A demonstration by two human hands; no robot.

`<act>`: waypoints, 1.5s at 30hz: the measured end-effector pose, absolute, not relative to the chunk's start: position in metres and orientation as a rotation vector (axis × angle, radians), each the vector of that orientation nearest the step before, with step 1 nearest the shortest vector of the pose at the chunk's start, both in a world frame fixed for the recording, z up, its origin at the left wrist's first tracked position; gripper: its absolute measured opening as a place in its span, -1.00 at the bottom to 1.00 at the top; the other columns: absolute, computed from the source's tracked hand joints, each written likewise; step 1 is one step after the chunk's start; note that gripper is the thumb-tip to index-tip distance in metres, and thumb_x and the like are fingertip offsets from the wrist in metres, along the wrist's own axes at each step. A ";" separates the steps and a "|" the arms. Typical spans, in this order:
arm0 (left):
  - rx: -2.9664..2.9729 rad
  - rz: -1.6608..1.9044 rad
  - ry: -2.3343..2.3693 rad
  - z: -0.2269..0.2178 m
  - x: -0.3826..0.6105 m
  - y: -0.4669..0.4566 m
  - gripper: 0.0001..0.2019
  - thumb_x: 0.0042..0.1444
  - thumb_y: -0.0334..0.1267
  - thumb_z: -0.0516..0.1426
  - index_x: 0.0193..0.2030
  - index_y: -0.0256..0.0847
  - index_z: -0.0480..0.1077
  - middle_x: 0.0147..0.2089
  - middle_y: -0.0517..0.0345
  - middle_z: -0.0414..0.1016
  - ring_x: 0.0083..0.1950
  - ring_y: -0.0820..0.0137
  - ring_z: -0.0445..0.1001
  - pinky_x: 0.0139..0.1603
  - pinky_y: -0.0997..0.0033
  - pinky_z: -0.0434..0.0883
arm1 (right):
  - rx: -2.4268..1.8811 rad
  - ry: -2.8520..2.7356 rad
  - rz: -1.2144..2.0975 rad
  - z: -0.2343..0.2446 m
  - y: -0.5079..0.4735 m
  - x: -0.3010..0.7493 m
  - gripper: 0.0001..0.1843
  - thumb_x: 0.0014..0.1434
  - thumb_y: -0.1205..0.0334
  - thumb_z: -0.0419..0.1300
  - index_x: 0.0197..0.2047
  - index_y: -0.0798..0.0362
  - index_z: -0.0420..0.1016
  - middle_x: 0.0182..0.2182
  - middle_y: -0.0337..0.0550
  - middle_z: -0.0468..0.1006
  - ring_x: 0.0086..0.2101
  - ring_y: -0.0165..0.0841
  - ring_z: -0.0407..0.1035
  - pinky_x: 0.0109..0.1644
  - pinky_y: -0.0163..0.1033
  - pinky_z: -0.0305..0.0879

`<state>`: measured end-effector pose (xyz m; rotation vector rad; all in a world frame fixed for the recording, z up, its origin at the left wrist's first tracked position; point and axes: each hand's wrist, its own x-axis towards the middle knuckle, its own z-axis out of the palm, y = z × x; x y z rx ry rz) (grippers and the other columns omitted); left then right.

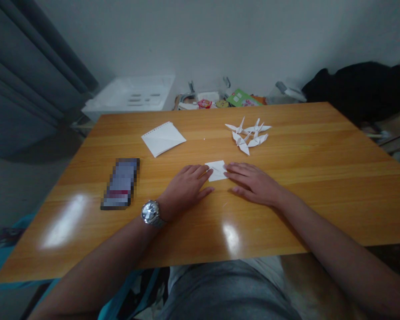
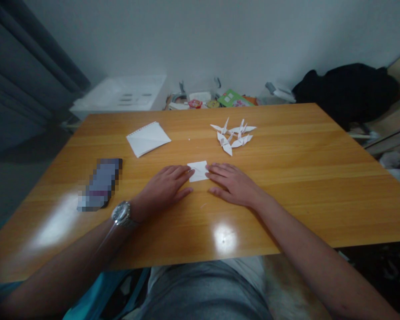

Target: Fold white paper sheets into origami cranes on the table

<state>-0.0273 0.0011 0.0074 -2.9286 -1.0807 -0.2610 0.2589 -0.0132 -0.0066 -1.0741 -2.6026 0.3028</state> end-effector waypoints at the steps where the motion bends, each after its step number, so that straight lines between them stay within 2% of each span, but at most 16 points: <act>1: -2.935 -0.258 -1.085 0.007 -0.027 0.001 -0.46 0.43 0.02 -0.02 0.38 -0.27 0.27 0.30 -0.12 0.39 0.26 0.10 0.38 0.34 0.08 0.28 | -1.053 -2.608 0.323 -0.006 -0.014 0.257 -0.44 0.42 -0.06 0.07 0.37 -0.01 0.35 0.38 0.03 0.30 0.36 -0.07 0.18 0.42 0.19 0.12; 6: -2.971 -0.238 -1.092 0.005 -0.030 0.003 -0.45 0.44 0.02 -0.03 0.40 -0.30 0.24 0.35 -0.12 0.36 0.31 0.14 0.35 0.39 0.12 0.25 | -1.014 -2.635 0.373 -0.006 -0.019 0.249 -0.43 0.41 -0.09 0.08 0.33 0.06 0.37 0.38 0.07 0.31 0.37 -0.09 0.16 0.44 0.16 0.09; 11: -2.993 -0.182 -1.040 0.007 -0.032 0.002 -0.48 0.46 0.05 -0.07 0.40 -0.16 0.26 0.43 -0.08 0.27 0.40 0.14 0.29 0.45 0.01 0.16 | -1.002 -2.605 0.380 -0.007 -0.019 0.248 -0.40 0.41 -0.10 0.07 0.35 0.08 0.34 0.33 0.11 0.37 0.33 -0.08 0.23 0.41 0.17 0.15; 17: -2.997 -0.203 -1.017 0.011 -0.029 0.001 -0.51 0.45 0.01 -0.04 0.36 -0.20 0.31 0.31 -0.08 0.41 0.32 0.16 0.36 0.42 0.06 0.20 | -0.994 -2.608 0.391 -0.009 -0.018 0.247 -0.39 0.44 -0.08 0.02 0.40 0.08 0.28 0.33 0.12 0.37 0.33 -0.08 0.25 0.40 0.16 0.18; 22: -3.005 -0.179 -0.990 0.010 -0.029 -0.001 -0.50 0.45 0.03 -0.04 0.41 -0.10 0.25 0.36 -0.06 0.35 0.37 0.14 0.32 0.44 0.00 0.15 | -1.025 -2.610 0.384 -0.008 -0.017 0.245 -0.36 0.44 -0.07 0.01 0.45 0.09 0.22 0.34 0.15 0.36 0.33 -0.05 0.24 0.39 0.17 0.20; 25: -3.009 -0.163 -0.993 0.006 -0.030 -0.002 -0.49 0.45 0.03 -0.05 0.43 -0.06 0.22 0.43 -0.04 0.28 0.44 0.14 0.24 0.48 -0.04 0.07 | -1.042 -2.588 0.372 -0.007 -0.016 0.244 -0.36 0.44 -0.07 0.01 0.47 0.02 0.18 0.36 0.10 0.32 0.33 -0.06 0.22 0.38 0.17 0.21; 30: -3.037 -0.142 -1.000 0.002 -0.028 -0.001 -0.48 0.47 0.01 -0.07 0.47 -0.06 0.16 0.51 -0.01 0.14 0.51 0.16 0.13 0.52 -0.04 0.00 | -1.104 -2.597 0.315 -0.011 -0.013 0.243 -0.33 0.46 -0.05 -0.03 0.52 0.02 0.05 0.44 0.06 0.18 0.41 -0.09 0.07 0.45 0.18 0.08; 34: -3.043 -0.144 -1.013 0.002 -0.026 -0.001 -0.49 0.47 0.02 -0.07 0.45 -0.07 0.19 0.50 -0.03 0.16 0.50 0.16 0.15 0.52 -0.05 -0.01 | -1.158 -2.619 0.308 -0.015 -0.012 0.243 -0.32 0.47 -0.06 -0.06 0.52 0.05 0.05 0.45 0.06 0.15 0.42 -0.12 0.04 0.48 0.16 0.03; 45: -3.035 -0.169 -0.976 0.002 -0.026 -0.004 -0.50 0.47 0.00 -0.07 0.46 -0.05 0.18 0.51 -0.06 0.15 0.51 0.20 0.13 0.53 -0.03 -0.03 | -1.196 -2.609 0.314 -0.020 -0.013 0.244 -0.35 0.48 -0.07 -0.09 0.54 -0.12 -0.04 0.46 -0.09 0.12 0.42 -0.16 0.03 0.49 0.17 0.01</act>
